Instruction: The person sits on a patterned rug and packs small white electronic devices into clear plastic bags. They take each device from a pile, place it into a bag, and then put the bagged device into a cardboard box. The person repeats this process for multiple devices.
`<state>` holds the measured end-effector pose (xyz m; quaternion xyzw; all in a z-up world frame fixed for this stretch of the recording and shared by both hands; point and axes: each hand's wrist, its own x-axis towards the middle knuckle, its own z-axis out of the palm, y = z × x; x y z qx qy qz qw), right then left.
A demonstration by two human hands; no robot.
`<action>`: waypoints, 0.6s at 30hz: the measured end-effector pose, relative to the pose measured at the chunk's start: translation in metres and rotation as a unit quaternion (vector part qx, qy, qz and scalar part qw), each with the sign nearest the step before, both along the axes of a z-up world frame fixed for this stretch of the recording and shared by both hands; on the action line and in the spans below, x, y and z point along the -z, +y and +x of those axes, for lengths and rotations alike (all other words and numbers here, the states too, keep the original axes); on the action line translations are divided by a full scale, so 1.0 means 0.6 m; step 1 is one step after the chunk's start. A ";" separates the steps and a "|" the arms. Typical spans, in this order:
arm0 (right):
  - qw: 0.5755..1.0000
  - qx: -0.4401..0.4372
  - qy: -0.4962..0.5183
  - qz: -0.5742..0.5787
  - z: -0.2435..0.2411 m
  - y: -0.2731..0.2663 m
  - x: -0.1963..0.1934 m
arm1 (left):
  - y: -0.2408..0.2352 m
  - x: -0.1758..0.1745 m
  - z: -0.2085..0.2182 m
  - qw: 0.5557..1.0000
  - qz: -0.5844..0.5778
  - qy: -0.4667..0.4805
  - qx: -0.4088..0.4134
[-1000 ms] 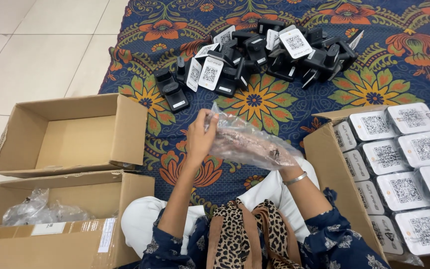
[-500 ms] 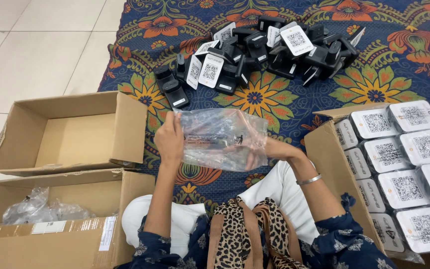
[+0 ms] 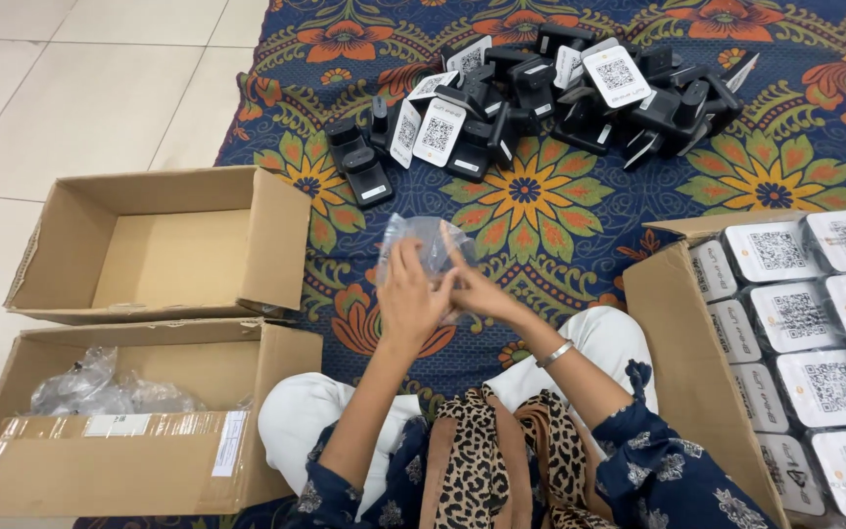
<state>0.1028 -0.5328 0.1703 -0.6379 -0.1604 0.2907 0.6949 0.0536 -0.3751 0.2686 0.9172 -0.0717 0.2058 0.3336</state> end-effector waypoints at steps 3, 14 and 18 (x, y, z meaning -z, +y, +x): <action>0.989 0.027 -0.112 -0.096 0.009 0.030 0.010 | 0.023 0.078 0.013 0.998 0.023 0.042 -0.029; 0.972 0.146 0.106 0.151 0.105 0.041 0.084 | 0.262 0.188 0.094 0.980 -0.158 -0.054 -0.106; 0.962 0.223 0.152 0.030 0.183 0.080 0.198 | 0.264 0.183 0.110 0.939 -0.283 -0.024 -0.192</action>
